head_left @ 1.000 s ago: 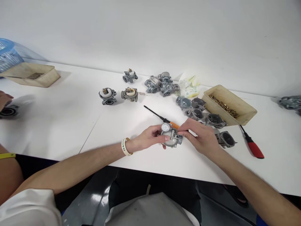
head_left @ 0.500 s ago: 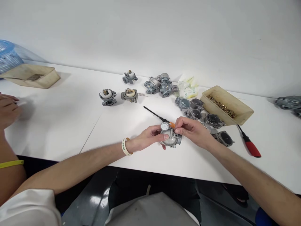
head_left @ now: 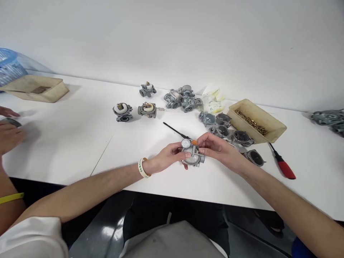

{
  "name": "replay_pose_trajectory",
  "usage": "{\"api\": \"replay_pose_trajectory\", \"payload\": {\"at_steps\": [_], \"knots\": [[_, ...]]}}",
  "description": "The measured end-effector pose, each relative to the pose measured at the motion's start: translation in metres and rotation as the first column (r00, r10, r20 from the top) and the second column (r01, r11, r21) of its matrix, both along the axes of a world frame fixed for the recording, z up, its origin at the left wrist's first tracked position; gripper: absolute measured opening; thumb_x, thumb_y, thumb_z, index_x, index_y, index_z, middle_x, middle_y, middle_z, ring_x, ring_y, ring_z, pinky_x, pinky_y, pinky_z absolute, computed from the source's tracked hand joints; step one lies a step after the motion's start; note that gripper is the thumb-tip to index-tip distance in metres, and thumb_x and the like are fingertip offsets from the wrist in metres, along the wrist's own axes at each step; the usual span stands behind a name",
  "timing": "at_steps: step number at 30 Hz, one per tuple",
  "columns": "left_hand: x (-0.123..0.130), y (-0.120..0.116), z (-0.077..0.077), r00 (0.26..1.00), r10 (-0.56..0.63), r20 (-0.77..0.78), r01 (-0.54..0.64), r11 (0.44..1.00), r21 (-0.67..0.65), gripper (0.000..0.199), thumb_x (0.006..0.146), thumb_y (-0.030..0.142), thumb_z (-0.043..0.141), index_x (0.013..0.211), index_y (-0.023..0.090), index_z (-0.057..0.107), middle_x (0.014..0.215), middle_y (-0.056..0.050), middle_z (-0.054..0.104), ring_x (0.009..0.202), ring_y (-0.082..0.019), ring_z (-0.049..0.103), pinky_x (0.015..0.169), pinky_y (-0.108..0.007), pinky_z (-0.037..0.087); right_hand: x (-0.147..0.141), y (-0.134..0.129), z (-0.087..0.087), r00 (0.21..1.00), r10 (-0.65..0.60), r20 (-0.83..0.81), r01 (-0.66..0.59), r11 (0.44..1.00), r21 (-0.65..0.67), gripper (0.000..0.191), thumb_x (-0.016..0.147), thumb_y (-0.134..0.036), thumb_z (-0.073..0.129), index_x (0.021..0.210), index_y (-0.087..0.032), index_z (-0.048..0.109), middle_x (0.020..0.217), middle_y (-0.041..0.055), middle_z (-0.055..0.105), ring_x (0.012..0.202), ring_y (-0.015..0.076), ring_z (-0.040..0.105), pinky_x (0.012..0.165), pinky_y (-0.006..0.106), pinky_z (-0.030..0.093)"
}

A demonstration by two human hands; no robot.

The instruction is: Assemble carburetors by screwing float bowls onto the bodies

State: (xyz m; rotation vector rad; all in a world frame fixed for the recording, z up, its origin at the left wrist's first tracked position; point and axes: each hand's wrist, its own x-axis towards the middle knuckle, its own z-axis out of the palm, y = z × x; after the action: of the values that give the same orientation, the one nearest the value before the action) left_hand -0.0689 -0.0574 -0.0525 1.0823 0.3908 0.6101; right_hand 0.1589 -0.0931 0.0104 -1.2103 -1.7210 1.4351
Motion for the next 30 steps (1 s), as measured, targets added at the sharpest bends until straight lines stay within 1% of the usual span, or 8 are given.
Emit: {"api": "replay_pose_trajectory", "payload": {"at_steps": [2,7,10,13,16,21,26,30], "knots": [[0.000,0.000,-0.001,1.000,0.014,-0.016,-0.014,1.000,0.002,0.032,0.088,0.037,0.075,0.109,0.012,0.068,0.104,-0.011,0.067,0.091,-0.020,0.066,0.069,-0.032,0.063,0.000,0.000,-0.006,0.999,0.007,-0.051,-0.007,1.000,-0.001,0.024,0.095,-0.043,0.063,0.103,-0.020,0.058,0.095,0.0024,0.060,0.087,0.0134,0.058,0.076,0.028,0.047],[-0.002,-0.002,-0.003,1.000,0.006,-0.014,-0.006,0.999,0.031,0.036,0.090,0.038,0.073,0.115,0.013,0.067,0.104,-0.011,0.068,0.090,-0.020,0.067,0.070,-0.032,0.063,0.001,-0.006,-0.023,0.997,-0.069,-0.019,0.072,0.952,0.297,0.018,0.097,-0.036,0.062,0.091,-0.019,0.064,0.093,0.0031,0.059,0.084,0.0119,0.056,0.074,0.027,0.042],[-0.003,-0.002,-0.003,0.999,-0.020,-0.033,0.021,0.998,0.056,0.039,0.091,0.039,0.071,0.121,0.014,0.065,0.107,-0.012,0.068,0.093,-0.021,0.068,0.073,-0.033,0.063,0.005,-0.007,-0.027,0.998,-0.054,-0.028,0.060,0.939,0.338,0.015,0.098,-0.033,0.060,0.095,-0.022,0.068,0.094,0.0028,0.060,0.085,0.0114,0.057,0.076,0.028,0.042],[-0.003,-0.002,0.000,0.998,-0.032,-0.061,0.036,0.997,0.065,0.038,0.090,0.040,0.072,0.116,0.013,0.065,0.106,-0.011,0.068,0.093,-0.022,0.069,0.074,-0.033,0.063,0.007,-0.008,-0.028,0.999,-0.042,-0.018,0.046,0.945,0.323,0.012,0.098,-0.032,0.060,0.098,-0.023,0.067,0.095,0.0026,0.060,0.084,0.0115,0.057,0.074,0.027,0.041],[-0.003,-0.002,0.004,0.998,-0.039,-0.050,0.042,0.997,0.072,0.039,0.089,0.041,0.074,0.113,0.013,0.064,0.103,-0.011,0.067,0.091,-0.021,0.068,0.073,-0.033,0.062,0.007,-0.009,-0.029,0.999,-0.037,-0.027,0.042,0.967,0.252,0.012,0.098,-0.034,0.061,0.102,-0.024,0.065,0.099,0.0029,0.058,0.086,0.0124,0.055,0.073,0.028,0.041],[-0.003,-0.002,0.004,0.997,-0.056,-0.056,0.061,0.994,0.094,0.035,0.090,0.040,0.072,0.111,0.012,0.064,0.104,-0.011,0.067,0.090,-0.019,0.067,0.074,-0.033,0.061,0.005,-0.009,-0.032,0.997,-0.024,-0.077,0.033,0.992,0.125,0.018,0.099,-0.039,0.058,0.097,-0.023,0.052,0.096,0.0008,0.051,0.085,0.0125,0.049,0.073,0.028,0.040],[-0.002,-0.003,-0.001,0.998,-0.033,-0.056,0.036,0.998,0.054,0.036,0.090,0.039,0.072,0.114,0.013,0.065,0.107,-0.012,0.068,0.091,-0.021,0.067,0.072,-0.032,0.061,0.003,-0.005,-0.017,0.999,0.012,0.030,-0.013,1.000,0.025,0.027,0.099,-0.047,0.056,0.097,-0.021,0.051,0.093,0.0005,0.050,0.083,0.0122,0.045,0.073,0.028,0.036],[-0.002,-0.001,0.002,0.999,-0.038,-0.016,0.038,0.999,-0.021,0.035,0.092,0.044,0.069,0.102,0.011,0.068,0.094,-0.011,0.067,0.081,-0.018,0.064,0.067,-0.030,0.060,-0.004,-0.002,-0.005,0.998,0.000,0.068,0.001,1.000,-0.013,0.034,0.097,-0.053,0.056,0.094,-0.019,0.051,0.086,-0.0001,0.049,0.078,0.0119,0.044,0.068,0.027,0.034]]}}
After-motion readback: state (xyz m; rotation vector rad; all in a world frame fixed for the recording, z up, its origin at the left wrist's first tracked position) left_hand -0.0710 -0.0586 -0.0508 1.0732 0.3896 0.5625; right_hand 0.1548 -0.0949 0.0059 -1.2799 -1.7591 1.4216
